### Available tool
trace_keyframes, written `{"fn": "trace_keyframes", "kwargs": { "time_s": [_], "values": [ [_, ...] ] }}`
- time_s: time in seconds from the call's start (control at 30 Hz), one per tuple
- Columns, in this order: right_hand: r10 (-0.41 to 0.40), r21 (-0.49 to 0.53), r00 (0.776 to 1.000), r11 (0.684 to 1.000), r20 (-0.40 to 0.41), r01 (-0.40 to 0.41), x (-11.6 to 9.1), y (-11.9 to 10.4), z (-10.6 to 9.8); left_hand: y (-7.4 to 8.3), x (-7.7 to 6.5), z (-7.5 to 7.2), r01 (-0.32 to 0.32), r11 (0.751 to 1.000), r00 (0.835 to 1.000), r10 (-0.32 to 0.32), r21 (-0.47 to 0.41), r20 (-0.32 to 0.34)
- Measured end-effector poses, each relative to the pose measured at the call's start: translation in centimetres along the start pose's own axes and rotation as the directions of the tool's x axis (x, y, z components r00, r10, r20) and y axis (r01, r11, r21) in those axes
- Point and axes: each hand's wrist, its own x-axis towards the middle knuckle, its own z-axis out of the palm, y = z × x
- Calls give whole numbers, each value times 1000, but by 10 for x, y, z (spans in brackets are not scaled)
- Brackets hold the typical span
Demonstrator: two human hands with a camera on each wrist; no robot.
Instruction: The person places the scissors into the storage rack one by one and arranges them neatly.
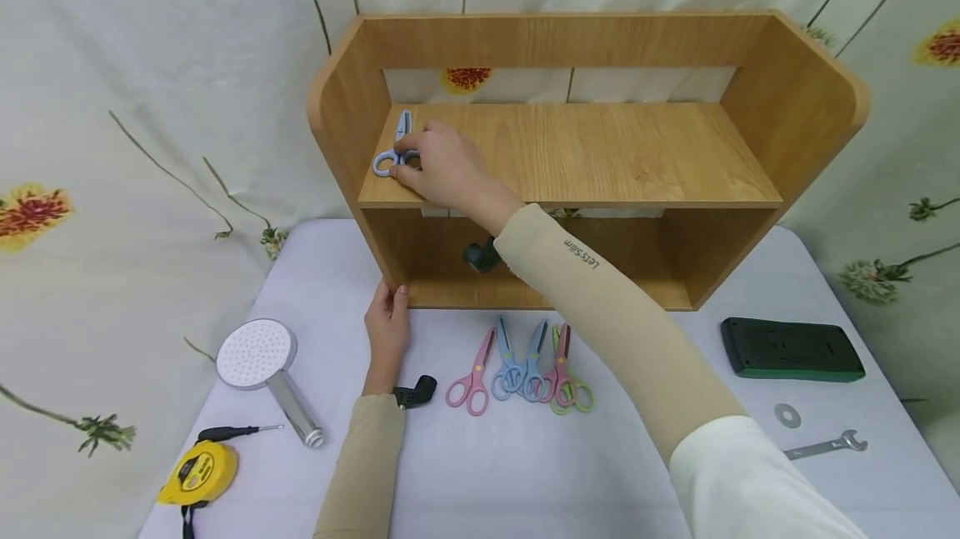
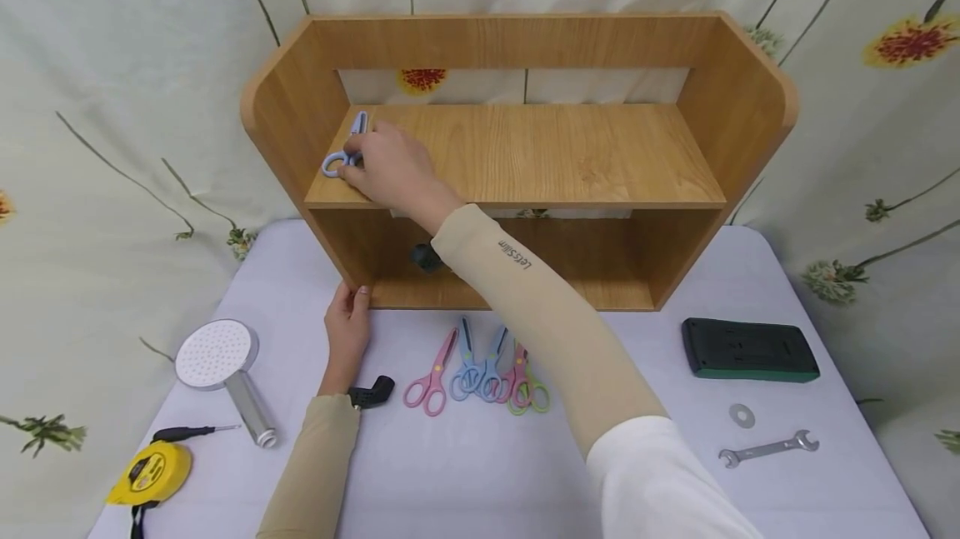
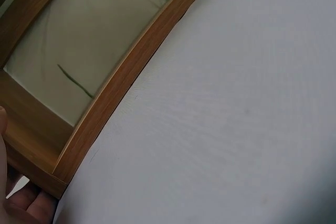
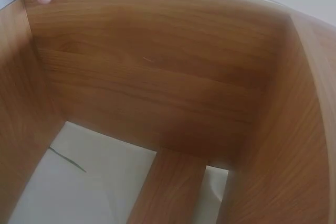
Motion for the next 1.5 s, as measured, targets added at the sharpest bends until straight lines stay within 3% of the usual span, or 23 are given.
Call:
{"fn": "trace_keyframes", "kwargs": {
  "time_s": [0.23, 0.4, 0.5, 0.67, 0.8, 0.9, 1.03, 1.2, 1.37, 1.5],
  "values": [
    [-1, 29, 1000, 1000, -27, 2, -3, 5, -1, 0, 3, 3, -10, 1000, 1000, 10, 6, 18],
    [-28, 152, 998, 988, -47, 35, -6, 13, -4, 1, 4, 4, -13, 1000, 1000, 13, -2, 28],
    [-69, 268, 995, 960, -69, 85, -18, 22, -9, 0, 4, 4, -7, 1000, 1000, 7, -4, 29],
    [-145, 359, 982, 916, -121, 180, -61, 40, -29, -1, 4, -1, 3, 1000, 1000, -3, 3, 25],
    [-196, 324, 968, 916, -154, 237, -107, 58, -44, -1, 7, -5, -2, 1000, 1000, 1, 19, 24],
    [-214, 280, 966, 928, -145, 247, -140, 76, -45, -1, 8, -6, -2, 1000, 1000, 1, 30, 23],
    [-200, 255, 975, 942, -100, 219, -180, 102, -26, -3, 7, -6, 13, 1000, 1000, -13, 21, 21],
    [-121, 277, 993, 954, 12, 113, -223, 126, 18, -1, 7, -6, 23, 1000, 1000, -23, 16, 20],
    [-27, 343, 993, 939, 113, -14, -256, 133, 60, 1, 8, -6, 7, 1000, 1000, -7, 26, 12],
    [-6, 338, 993, 941, 119, -35, -273, 134, 89, 1, 8, -6, 14, 999, 1000, -15, 37, 17]
  ]
}}
